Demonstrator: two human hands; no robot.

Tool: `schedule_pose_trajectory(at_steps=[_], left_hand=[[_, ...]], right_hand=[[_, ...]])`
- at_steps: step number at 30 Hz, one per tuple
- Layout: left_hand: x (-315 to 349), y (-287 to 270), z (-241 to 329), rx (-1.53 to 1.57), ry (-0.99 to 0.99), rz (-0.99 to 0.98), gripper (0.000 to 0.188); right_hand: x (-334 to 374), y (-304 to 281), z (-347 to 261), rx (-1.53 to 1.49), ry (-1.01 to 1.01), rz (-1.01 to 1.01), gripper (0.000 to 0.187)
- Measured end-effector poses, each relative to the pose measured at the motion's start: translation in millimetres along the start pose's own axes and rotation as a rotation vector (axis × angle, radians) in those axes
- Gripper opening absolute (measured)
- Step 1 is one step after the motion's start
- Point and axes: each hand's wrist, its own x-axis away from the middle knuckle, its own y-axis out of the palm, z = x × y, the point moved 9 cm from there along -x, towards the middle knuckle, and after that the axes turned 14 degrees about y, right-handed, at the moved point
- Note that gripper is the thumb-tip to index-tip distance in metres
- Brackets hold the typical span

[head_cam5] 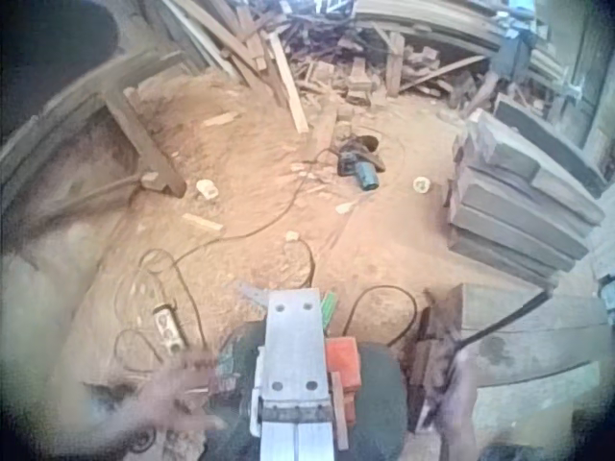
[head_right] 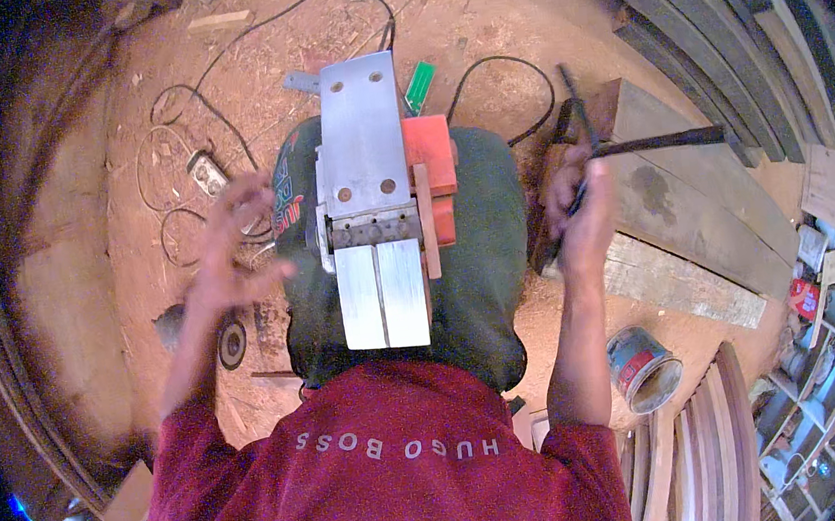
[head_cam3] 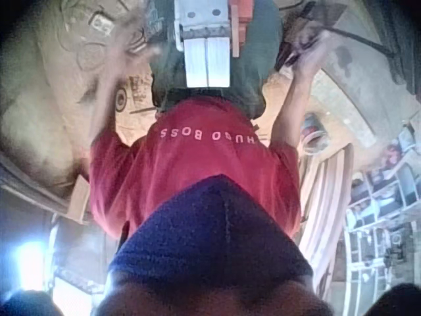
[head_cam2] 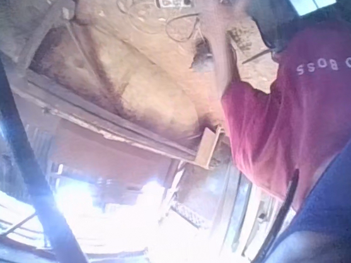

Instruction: The person adjusts the blades of a hand planer by loosening screws with a screwdriver and checking the alignment with a square.

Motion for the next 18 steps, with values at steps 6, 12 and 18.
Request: schedule_pose_trajectory(at_steps=[6, 12, 18], left_hand=[[28.7, 61.9, 43.9, 0.035, 0.093, 0.232, 0.051], [34.9, 55.1, 39.1, 0.067, 0.163, 0.305, 0.048], [15.2, 48.7, 28.4, 0.135, 0.119, 0.270, 0.062]], right_hand=[[-39.2, -85.4, -30.1, 0.359, -0.395, 0.442, 0.039], [-69.9, -204.6, -21.0, 1.124, -0.516, 0.830, 0.035], [-79.0, -250.7, -0.1, 1.285, -0.282, 0.982, 0.034]])
